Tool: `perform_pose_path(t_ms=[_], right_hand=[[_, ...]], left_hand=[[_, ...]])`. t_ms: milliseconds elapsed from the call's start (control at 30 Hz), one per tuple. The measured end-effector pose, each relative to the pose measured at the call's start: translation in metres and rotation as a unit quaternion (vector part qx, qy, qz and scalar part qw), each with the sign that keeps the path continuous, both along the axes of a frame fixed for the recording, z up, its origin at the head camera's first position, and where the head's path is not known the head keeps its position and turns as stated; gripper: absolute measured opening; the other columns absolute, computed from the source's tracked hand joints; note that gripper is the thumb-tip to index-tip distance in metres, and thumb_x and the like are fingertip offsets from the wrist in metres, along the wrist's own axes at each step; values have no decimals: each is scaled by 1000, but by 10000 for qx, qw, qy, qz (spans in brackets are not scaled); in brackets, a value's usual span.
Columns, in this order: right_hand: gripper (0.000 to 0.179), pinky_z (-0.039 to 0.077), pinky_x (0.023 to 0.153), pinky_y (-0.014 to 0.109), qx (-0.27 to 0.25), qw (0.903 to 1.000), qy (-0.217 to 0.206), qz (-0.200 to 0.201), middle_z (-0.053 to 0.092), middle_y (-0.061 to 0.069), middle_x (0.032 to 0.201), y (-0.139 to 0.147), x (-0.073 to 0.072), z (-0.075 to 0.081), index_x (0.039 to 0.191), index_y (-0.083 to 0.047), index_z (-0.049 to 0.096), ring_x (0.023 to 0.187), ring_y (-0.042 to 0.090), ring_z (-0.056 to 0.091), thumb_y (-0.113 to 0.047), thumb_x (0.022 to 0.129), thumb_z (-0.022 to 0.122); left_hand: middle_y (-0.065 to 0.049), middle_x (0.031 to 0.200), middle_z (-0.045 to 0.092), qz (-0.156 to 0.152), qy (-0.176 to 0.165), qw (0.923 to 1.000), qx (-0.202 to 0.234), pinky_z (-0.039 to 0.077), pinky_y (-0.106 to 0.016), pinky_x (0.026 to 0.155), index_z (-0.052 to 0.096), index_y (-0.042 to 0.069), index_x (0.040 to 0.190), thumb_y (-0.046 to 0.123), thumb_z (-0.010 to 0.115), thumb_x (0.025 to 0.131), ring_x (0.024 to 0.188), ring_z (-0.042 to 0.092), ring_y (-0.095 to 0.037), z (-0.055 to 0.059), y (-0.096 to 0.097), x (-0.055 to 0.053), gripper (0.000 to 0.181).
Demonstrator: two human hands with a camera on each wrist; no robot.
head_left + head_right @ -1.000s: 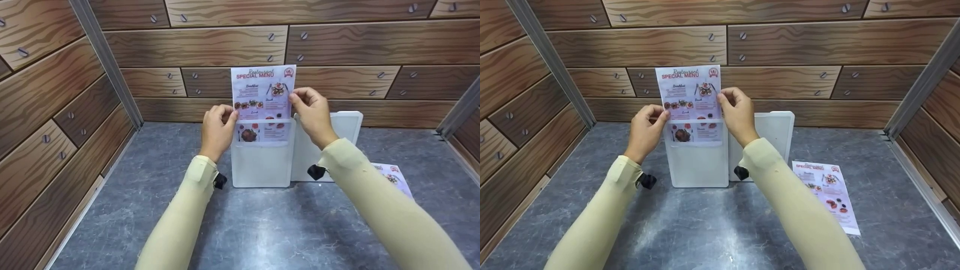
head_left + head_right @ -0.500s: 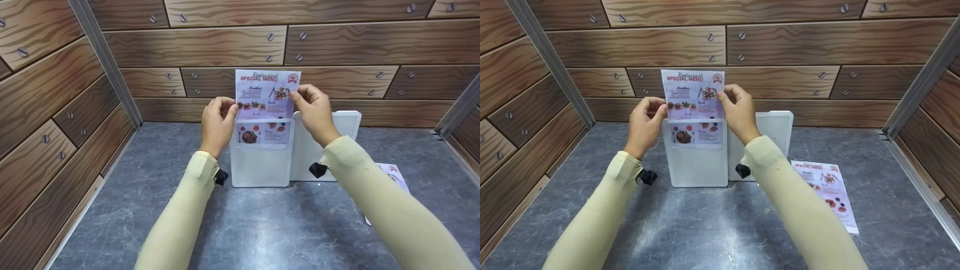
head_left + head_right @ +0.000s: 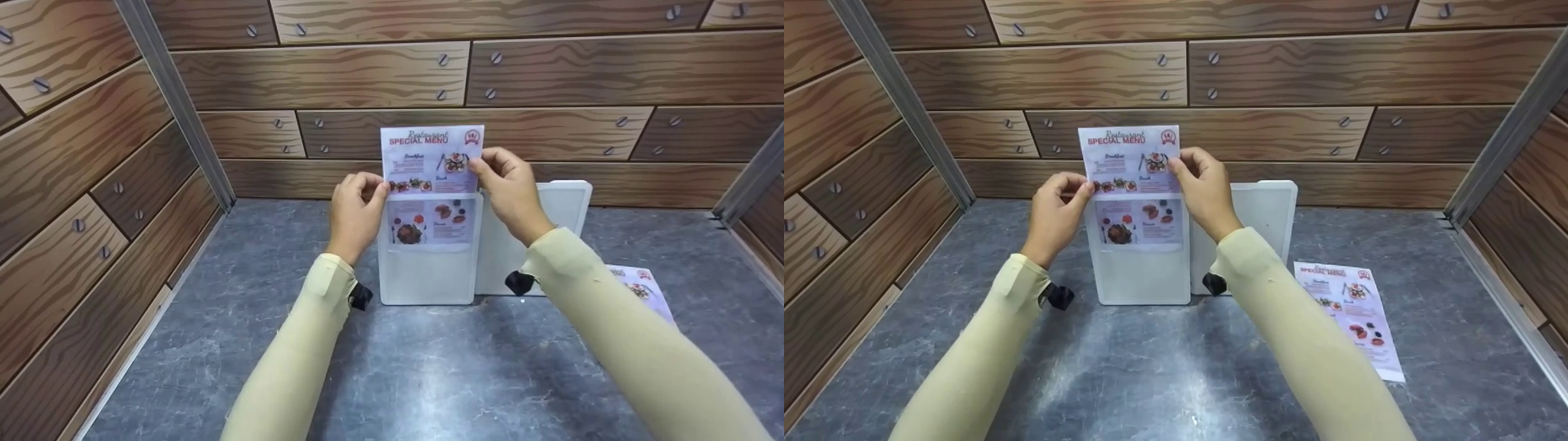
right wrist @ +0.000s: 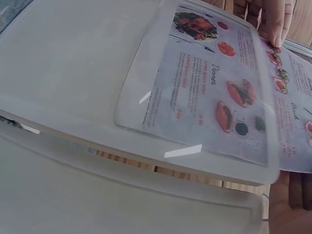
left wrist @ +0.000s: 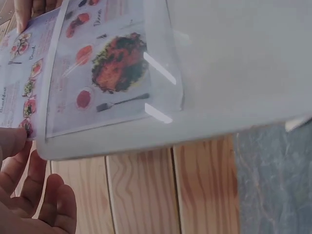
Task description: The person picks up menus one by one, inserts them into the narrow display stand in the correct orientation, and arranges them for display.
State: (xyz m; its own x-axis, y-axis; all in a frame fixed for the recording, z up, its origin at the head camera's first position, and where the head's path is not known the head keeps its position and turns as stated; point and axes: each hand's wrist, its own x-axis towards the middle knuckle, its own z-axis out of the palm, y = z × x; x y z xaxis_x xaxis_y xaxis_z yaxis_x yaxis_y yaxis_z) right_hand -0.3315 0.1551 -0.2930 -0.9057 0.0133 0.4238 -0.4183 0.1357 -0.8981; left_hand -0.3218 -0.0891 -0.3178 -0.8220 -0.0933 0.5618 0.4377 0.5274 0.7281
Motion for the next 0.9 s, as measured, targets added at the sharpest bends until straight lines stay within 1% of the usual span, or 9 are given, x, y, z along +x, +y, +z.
perform_pose_path(t_ms=[100, 200, 300, 400, 500, 600, 767, 900], right_hand=[[24, 50, 73, 22, -76, 10000, -41, -16, 62, 1, 92, 1, 0, -2, 113, 4, 65, 83, 11, 55, -18, 105, 61], [24, 52, 73, 21, -244, 9996, 90, -67, 64, -1, 91, -1, 0, -2, 113, 8, 65, 82, 10, 56, -15, 105, 61], [22, 52, 73, 21, -384, 9988, 304, -91, 66, -3, 89, -3, -1, 1, 109, 10, 66, 81, 8, 58, -11, 104, 62], [19, 50, 71, 21, -443, 9981, 427, -58, 67, -3, 87, -5, -1, 3, 105, 8, 68, 79, 8, 58, -10, 103, 63], [17, 51, 71, 23, -460, 9979, 456, 19, 67, -2, 88, -5, 0, 4, 104, 5, 69, 80, 10, 59, -11, 103, 64], [17, 52, 72, 25, -448, 9978, 495, 40, 68, -2, 90, -4, 0, 4, 106, 4, 69, 82, 11, 60, -11, 103, 64], [18, 52, 75, 25, -343, 9980, 524, 62, 68, -2, 92, -2, 0, 1, 107, 5, 67, 84, 13, 61, -12, 103, 64], [20, 50, 72, 24, -257, 9983, 521, 31, 67, -2, 91, -3, 0, -4, 108, 7, 67, 83, 12, 59, -12, 103, 64]], left_hand=[[-7, 98, 67, -62, -58, 10000, -48, 44, -38, 91, 75, 6, 98, 18, 69, 100, 97, 58, -23, -2, 2, 2, 13], [-7, 101, 67, -102, -54, 9999, -13, 44, -39, 92, 75, 6, 101, 18, 69, 100, 100, 58, -23, -2, 3, 3, 13], [-7, 106, 66, -84, -6, 10000, 43, 44, -38, 93, 74, 7, 107, 19, 69, 100, 103, 57, -23, 1, 3, 2, 15], [-7, 109, 66, -67, 96, 9999, 119, 44, -36, 93, 74, 7, 110, 19, 69, 100, 104, 55, -23, 7, 4, 2, 17], [-7, 106, 65, -69, 190, 9996, 174, 44, -36, 91, 74, 7, 106, 18, 68, 100, 101, 54, -22, 11, 4, 3, 14], [-6, 102, 65, -57, 226, 9995, 216, 44, -35, 90, 73, 6, 101, 18, 68, 100, 99, 54, -22, 12, 5, 3, 13], [-6, 101, 64, -1, 182, 9996, 221, 44, -35, 89, 73, 6, 99, 19, 68, 100, 98, 54, -22, 10, 4, 3, 13], [-8, 101, 65, 14, 172, 9997, 179, 44, -37, 89, 74, 6, 98, 19, 69, 100, 98, 54, -25, 6, 2, 3, 14]])
